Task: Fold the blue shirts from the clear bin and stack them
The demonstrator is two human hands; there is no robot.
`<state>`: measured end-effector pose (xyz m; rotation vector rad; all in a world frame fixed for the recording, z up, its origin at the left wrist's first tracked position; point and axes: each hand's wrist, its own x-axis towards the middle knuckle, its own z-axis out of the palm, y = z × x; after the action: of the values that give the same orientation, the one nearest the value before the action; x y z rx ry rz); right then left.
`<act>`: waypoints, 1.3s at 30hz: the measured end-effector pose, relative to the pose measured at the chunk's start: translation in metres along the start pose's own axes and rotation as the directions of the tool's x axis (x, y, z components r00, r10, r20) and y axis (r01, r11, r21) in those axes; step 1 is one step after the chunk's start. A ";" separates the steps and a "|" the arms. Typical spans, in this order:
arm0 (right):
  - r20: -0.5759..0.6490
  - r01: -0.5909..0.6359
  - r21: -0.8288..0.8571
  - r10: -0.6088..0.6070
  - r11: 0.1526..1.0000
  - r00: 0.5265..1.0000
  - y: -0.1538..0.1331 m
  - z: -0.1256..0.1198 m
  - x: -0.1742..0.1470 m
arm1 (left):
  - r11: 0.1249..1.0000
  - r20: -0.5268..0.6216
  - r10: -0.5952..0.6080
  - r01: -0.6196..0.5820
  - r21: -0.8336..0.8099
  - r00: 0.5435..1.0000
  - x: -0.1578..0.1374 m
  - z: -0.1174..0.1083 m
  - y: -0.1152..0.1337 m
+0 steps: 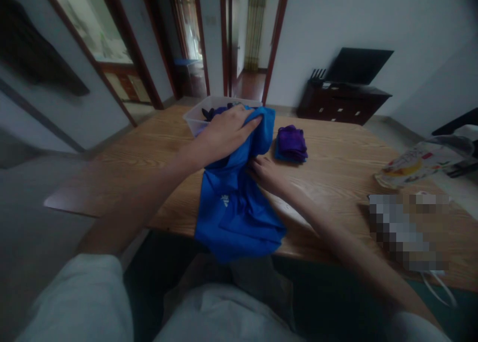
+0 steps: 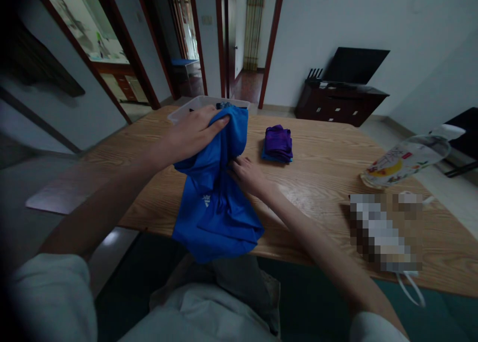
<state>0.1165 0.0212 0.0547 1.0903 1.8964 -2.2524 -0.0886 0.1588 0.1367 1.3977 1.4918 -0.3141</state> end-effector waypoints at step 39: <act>0.553 -0.603 0.793 0.519 -0.089 0.651 -0.063 0.000 -0.133 | 0.970 0.438 0.113 -0.194 0.146 0.892 -0.220 0.106 0.041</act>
<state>0.1913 -0.0171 0.1761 1.3571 -0.5129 -2.5395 -0.0460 -0.0387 0.2799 1.4697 1.0032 -0.6304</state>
